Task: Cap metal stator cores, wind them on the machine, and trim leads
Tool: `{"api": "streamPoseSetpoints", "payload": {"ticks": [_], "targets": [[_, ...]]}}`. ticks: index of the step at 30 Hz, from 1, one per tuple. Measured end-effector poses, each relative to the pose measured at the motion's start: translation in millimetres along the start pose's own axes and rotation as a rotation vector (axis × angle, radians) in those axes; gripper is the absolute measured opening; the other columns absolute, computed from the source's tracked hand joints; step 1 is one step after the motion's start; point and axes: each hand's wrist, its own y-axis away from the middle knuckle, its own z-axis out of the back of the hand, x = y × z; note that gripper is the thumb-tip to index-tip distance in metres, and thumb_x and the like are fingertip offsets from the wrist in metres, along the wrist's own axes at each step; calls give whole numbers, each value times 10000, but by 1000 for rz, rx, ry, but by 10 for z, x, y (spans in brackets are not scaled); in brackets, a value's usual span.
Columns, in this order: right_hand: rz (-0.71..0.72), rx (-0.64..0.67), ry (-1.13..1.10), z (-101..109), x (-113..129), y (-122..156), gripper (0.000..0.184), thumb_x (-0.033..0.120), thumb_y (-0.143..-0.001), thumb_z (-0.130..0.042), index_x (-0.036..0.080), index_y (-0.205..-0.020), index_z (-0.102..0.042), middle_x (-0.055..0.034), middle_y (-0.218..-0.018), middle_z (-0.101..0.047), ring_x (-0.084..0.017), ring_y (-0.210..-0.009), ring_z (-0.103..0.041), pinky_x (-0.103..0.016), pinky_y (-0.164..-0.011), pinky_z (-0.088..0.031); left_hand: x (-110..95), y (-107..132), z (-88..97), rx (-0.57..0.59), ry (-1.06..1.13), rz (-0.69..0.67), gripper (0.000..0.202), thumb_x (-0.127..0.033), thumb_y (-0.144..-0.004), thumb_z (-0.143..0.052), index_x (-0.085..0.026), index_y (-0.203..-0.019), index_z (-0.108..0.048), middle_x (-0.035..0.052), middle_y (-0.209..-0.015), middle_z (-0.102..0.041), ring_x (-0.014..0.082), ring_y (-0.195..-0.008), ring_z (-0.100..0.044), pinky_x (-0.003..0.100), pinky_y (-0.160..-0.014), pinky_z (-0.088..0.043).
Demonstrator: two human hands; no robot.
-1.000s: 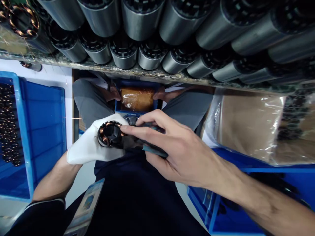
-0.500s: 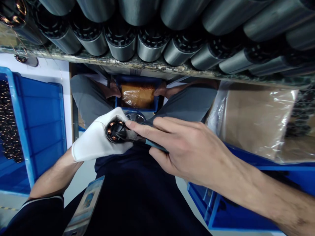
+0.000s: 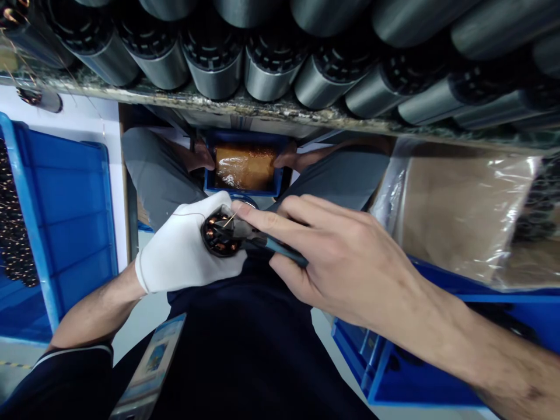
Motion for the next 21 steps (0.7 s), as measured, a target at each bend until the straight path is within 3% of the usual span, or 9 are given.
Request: {"api": "streamPoseSetpoints", "payload": {"ticks": [3, 9, 12, 15, 17, 19, 21], "targets": [[5, -1, 10, -27, 5, -21, 601, 108, -1093, -547, 154, -1679, -672, -102, -1087, -754, -295, -931, -751, -442, -872, -614, -28, 27, -43, -3, -56, 15, 327, -228, -769, -783, -275, -936, -507, 0, -828, -700, 220, -715, -651, 405, -705, -518], [-30, 88, -65, -43, -16, -20, 637, 115, -1074, -557, 191, -1696, -672, -9, -826, -690, -191, -651, -701, -325, -609, -553, 98, 38, -124, 60, 98, -10, 282, -301, -822, -786, -266, -897, -516, -3, -820, -673, 227, -752, -663, 409, -745, -526], [-101, 112, -229, -82, -113, -26, 630, 107, -1065, -570, 215, -1673, -692, -64, -1188, -879, -224, -945, -868, -321, -866, -696, 192, -8, -135, 130, 359, 1, 224, -291, -829, -807, -230, -961, -637, 28, -967, -753, 228, -900, -721, 393, -856, -570], [-143, 46, -353, -189, -160, -56, 567, 204, -1080, -685, 177, -1646, -695, -119, -1496, -828, -297, -1296, -846, -398, -1134, -686, 245, -66, -153, 222, 704, 158, 254, -269, -787, -864, -199, -973, -705, 15, -935, -748, 189, -858, -690, 342, -809, -560], [-127, -31, -413, -286, -132, -93, 638, 333, -1020, -861, 157, -1611, -695, -155, -1522, -806, -328, -1342, -823, -436, -1168, -676, 267, -85, -200, 290, 967, 296, 267, -280, -753, -894, -186, -936, -725, 13, -863, -729, 176, -794, -672, 326, -760, -548], [-106, -107, -480, -368, -85, -135, 632, 329, -957, -933, 168, -1530, -719, -154, -1490, -813, -315, -1327, -817, -431, -1163, -666, 299, -60, -267, 330, 1170, 373, 301, -350, -761, -925, -183, -941, -751, 45, -876, -754, 206, -819, -713, 348, -794, -592], [-117, -135, -555, -404, -69, -172, 488, 263, -937, -911, 188, -1395, -760, -92, -1280, -868, -245, -1095, -844, -360, -1003, -679, 346, 25, -309, 304, 1203, 332, 409, -527, -841, -919, -195, -1032, -774, 99, -1000, -803, 274, -942, -778, 415, -905, -656]]}}
